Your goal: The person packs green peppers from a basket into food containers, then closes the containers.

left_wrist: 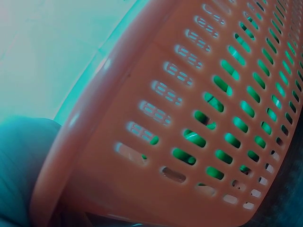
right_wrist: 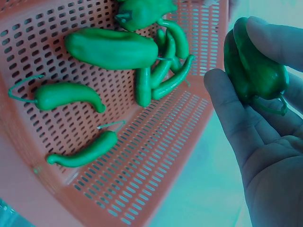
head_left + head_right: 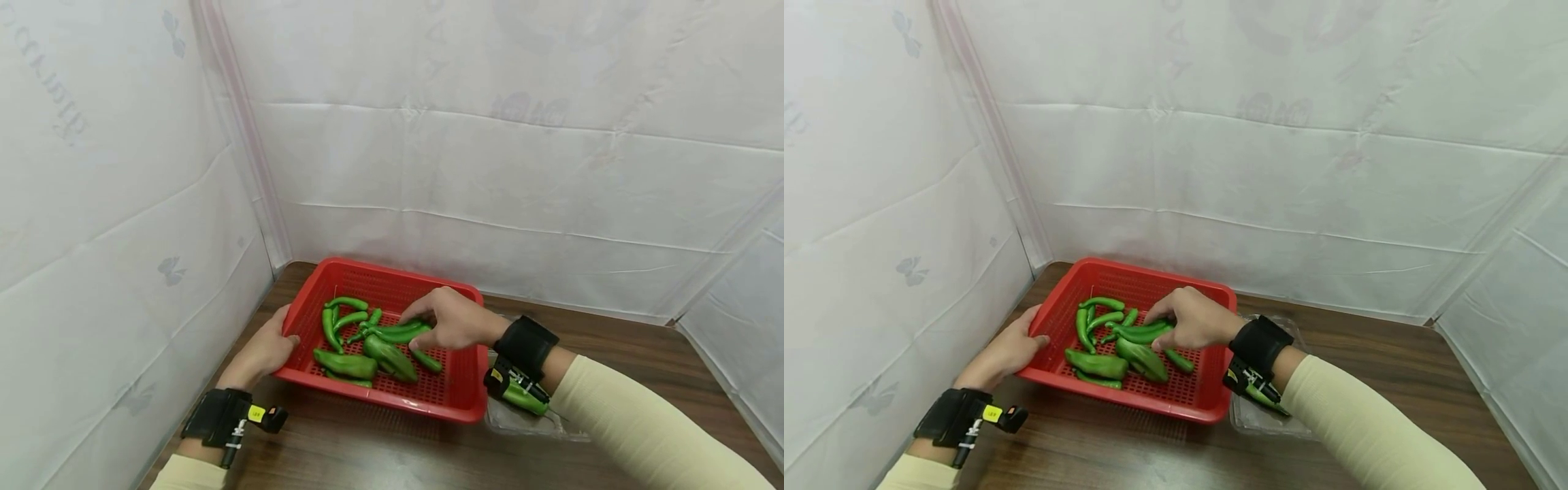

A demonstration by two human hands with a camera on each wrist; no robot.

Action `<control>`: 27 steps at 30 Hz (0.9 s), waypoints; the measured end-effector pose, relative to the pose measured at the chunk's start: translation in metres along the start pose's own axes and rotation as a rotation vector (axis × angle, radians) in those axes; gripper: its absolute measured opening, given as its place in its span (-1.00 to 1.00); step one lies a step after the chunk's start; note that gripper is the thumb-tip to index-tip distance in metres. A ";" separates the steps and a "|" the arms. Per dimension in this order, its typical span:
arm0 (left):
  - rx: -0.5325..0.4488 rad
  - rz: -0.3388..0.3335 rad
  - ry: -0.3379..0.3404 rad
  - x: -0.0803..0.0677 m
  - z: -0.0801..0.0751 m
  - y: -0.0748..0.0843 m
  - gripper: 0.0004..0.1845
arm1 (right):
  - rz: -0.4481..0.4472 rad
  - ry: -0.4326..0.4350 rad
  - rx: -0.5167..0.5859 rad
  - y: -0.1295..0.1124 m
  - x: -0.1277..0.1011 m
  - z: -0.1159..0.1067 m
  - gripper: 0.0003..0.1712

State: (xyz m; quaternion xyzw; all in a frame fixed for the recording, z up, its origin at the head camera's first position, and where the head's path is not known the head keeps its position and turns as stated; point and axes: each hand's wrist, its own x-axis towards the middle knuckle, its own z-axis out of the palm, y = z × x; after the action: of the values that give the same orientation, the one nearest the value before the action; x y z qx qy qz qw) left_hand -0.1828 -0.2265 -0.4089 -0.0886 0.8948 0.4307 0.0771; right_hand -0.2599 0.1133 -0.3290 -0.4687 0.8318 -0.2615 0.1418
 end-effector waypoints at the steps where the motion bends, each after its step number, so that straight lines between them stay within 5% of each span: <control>1: 0.001 -0.001 0.001 0.000 0.000 0.000 -0.27 | 0.001 0.004 -0.002 0.000 0.000 -0.001 -0.61; 27: 0.013 -0.024 0.003 0.000 -0.004 -0.004 -0.26 | 0.007 0.014 0.015 -0.002 -0.006 -0.016 -0.63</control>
State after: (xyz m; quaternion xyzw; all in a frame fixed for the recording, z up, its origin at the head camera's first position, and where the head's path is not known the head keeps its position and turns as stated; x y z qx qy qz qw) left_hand -0.1823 -0.2318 -0.4095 -0.0996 0.8966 0.4237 0.0814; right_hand -0.2634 0.1222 -0.3145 -0.4628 0.8324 -0.2706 0.1404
